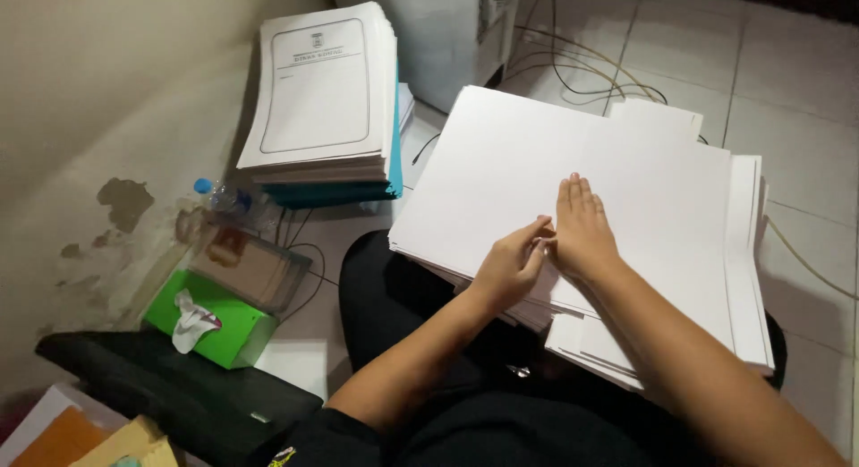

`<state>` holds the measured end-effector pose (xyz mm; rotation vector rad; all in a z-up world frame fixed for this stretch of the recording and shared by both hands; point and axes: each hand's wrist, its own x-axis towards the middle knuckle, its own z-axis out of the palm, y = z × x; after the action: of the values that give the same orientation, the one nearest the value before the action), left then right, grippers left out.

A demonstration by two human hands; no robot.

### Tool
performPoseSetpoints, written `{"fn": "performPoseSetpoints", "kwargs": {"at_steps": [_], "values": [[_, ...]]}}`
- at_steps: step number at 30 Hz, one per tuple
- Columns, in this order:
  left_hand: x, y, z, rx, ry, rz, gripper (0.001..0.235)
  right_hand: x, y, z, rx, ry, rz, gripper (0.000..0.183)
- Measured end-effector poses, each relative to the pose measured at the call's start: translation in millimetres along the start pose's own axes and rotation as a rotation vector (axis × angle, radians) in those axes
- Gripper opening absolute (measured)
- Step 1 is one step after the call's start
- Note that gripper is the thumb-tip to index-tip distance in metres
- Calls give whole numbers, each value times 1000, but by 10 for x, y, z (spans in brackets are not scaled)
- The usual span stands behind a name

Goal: The person sits and repeatedly takes sheets of paper from a stack on the left, places them onto a central pile on their lap, and smooths them down. They handle the papers by hand, occasionally flipping through the stack to check alignment.

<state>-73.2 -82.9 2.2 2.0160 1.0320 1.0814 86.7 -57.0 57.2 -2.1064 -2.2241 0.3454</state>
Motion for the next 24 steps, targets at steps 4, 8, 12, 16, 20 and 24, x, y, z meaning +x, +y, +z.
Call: {"fn": "performPoseSetpoints", "kwargs": {"at_steps": [4, 8, 12, 16, 20, 24], "values": [[483, -276, -1042, 282, 414, 204, 37, -12, -223, 34, -1, -26, -110, 75], [602, -825, -2190, 853, 349, -21, 65, -31, -234, 5, -12, -30, -107, 75], [512, -876, -2466, 937, 67, -264, 72, 5, -231, 13, -34, -50, -73, 76], [506, -992, -2429, 991, -11, -334, 69, -3, -241, 15, -37, -47, -70, 74], [717, -529, -2456, 981, -33, -488, 84, 2, -262, -10, -39, -41, -72, 75], [919, -851, -2390, 918, 34, -552, 50, -13, -248, 0, -35, -44, -66, 75]]}}
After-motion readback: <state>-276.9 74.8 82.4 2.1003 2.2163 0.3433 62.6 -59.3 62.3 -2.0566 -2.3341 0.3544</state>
